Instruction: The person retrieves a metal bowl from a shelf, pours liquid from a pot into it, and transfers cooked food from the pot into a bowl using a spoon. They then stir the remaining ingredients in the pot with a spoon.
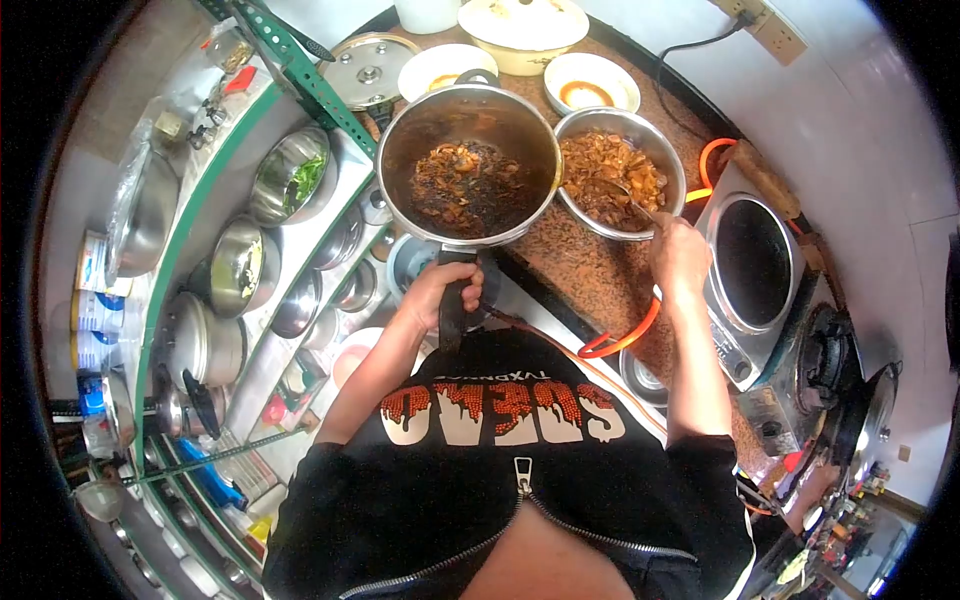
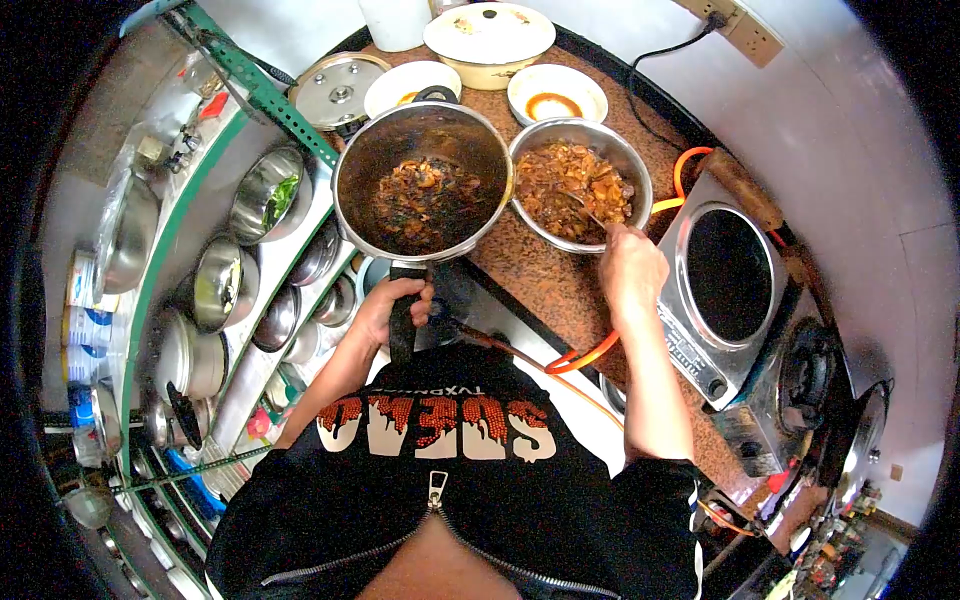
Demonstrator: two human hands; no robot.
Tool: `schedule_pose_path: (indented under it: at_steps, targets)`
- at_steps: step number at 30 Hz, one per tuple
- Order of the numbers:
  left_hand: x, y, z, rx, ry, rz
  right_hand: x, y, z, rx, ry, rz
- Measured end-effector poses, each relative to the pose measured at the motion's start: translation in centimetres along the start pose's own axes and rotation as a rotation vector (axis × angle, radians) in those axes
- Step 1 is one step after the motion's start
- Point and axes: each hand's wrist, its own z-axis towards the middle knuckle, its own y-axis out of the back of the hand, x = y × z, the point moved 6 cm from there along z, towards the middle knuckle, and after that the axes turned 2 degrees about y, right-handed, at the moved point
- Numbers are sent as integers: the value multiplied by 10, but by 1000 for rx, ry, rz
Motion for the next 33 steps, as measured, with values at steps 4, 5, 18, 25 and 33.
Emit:
schedule_pose_path:
  at_steps: [4, 5, 18, 25, 33]
  targets:
    - [-1, -1, -2, -7, 19, 19, -24, -23, -1, 20, -148, 9]
    - [2, 4, 1, 35, 22, 31, -28, -20, -3, -54, -184, 121]
    - [1, 6, -11, 0, -27, 257, 79, -22, 26, -68, 227, 504]
    - [4, 11, -13, -28, -123, 371, 135, -80, 45, 151, 169, 170]
    - [0, 3, -18, -55, -161, 381, 158, -119, 46, 134, 190, 122]
